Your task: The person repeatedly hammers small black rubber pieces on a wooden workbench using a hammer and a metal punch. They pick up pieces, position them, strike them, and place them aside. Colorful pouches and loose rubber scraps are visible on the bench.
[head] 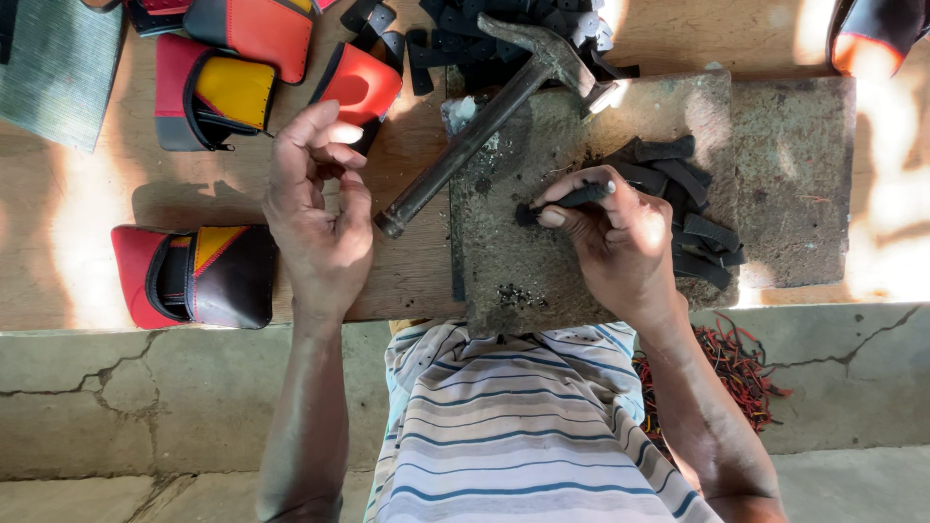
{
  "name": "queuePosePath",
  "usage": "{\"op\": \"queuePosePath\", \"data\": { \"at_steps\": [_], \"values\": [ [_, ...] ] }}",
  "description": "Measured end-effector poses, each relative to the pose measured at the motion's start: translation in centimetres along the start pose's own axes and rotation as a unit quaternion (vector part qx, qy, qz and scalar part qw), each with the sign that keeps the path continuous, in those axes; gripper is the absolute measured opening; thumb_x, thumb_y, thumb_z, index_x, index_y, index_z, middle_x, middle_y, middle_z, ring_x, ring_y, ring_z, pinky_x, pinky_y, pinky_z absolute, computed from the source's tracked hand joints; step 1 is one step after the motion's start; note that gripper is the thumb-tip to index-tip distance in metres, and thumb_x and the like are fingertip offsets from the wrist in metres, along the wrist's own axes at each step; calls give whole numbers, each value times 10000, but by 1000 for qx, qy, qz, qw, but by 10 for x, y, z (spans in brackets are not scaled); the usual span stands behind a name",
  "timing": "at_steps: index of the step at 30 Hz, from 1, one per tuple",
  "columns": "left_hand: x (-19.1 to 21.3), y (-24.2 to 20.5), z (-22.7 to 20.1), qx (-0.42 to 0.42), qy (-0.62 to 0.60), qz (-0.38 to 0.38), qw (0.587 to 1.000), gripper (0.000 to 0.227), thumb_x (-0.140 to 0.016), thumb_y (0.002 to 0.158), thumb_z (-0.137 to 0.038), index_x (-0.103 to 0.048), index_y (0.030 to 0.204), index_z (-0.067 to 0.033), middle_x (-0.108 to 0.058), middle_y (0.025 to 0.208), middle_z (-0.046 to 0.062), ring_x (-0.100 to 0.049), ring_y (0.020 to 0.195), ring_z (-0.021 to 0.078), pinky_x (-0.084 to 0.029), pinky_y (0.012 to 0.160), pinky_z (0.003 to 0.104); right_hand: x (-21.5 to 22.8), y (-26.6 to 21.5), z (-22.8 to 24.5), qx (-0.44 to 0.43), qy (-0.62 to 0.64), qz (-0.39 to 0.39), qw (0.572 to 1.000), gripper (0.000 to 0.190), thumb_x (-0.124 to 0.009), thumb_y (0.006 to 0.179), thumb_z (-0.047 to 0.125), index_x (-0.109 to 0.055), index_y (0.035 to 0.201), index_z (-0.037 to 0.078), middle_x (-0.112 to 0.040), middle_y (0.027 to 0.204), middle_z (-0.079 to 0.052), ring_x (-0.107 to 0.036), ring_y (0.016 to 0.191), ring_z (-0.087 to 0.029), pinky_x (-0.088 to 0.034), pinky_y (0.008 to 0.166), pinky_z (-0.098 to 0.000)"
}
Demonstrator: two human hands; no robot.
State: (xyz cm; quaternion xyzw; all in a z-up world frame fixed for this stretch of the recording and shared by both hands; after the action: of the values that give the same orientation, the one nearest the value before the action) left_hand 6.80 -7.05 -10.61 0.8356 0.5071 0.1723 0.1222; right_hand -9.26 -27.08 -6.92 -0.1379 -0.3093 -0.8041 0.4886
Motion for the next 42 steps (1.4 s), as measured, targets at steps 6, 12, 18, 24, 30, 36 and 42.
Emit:
{"op": "queuePosePath", "data": {
  "at_steps": [6, 12, 18, 24, 30, 36, 42],
  "values": [
    [-1, 2, 17, 18, -10, 6, 1000, 534, -471, 942, 176, -511, 1421, -57, -605, 1244, 50, -590, 1019, 105, -526, 926, 225, -2, 3, 7, 41, -66, 13, 997, 253, -743, 957, -85, -582, 1147, -38, -736, 1024, -95, -764, 905, -201, -605, 760, -286],
    [-6, 3, 16, -2, 9, 21, 1000, 482, -482, 968, 179, -525, 1381, -67, -618, 1241, 53, -608, 1003, 109, -551, 956, 246, -3, 0, -1, 40, -42, 31, 998, 357, -667, 970, -175, -542, 1234, 31, -731, 1038, -102, -788, 933, -204, -639, 806, -295],
    [-9, 4, 12, -2, -9, 39, 999, 474, -467, 969, 168, -515, 1388, -48, -635, 1219, 62, -603, 984, 109, -552, 947, 249, -1, 1, 2, 103, -5, 35, 994, 526, -588, 960, -238, -421, 1381, 29, -705, 1126, -115, -775, 963, -207, -653, 823, -263],
    [-20, 10, 4, -27, -15, 61, 998, 363, -484, 1057, 122, -545, 1378, -37, -632, 1173, 74, -581, 939, 112, -542, 869, 254, -3, 2, -2, 41, -12, 60, 997, 387, -579, 880, -274, -538, 1158, -6, -712, 1074, -126, -780, 972, -215, -660, 841, -284],
    [-65, 26, 4, 26, 156, 196, 968, 140, -608, 1116, -93, -576, 1223, -8, -643, 904, 99, -571, 648, 163, -474, 537, 329, -6, 7, -1, -3, 21, 84, 996, 403, -534, 801, -289, -596, 1105, -33, -705, 1069, -130, -770, 1013, -210, -658, 884, -277],
    [-87, 35, -21, -1, 231, 240, 943, 319, -669, 1011, -158, -459, 1175, 18, -663, 846, 182, -689, 650, 234, -507, 523, 400, -6, 8, -8, -38, 21, 104, 994, 434, -505, 766, -297, -606, 1099, -38, -705, 1042, -126, -776, 1005, -229, -643, 890, -282],
    [-87, 31, -2, 139, 229, 268, 925, 278, -623, 1033, -170, -448, 1185, -17, -628, 683, 128, -627, 482, 206, -460, 404, 407, -6, 9, -4, -24, 33, 98, 994, 443, -507, 742, -288, -605, 1097, -41, -704, 1032, -127, -769, 1001, -226, -638, 891, -291]
  ]
}}
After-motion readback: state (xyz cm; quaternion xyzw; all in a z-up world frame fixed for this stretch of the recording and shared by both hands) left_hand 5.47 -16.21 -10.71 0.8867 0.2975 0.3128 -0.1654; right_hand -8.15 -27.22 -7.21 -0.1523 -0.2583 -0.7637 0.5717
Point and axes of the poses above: each hand's wrist, its own y-axis towards the middle knuckle, its own x-axis out of the back of the hand, z = x × y, the point moved 9 cm from there along y, towards the middle knuckle
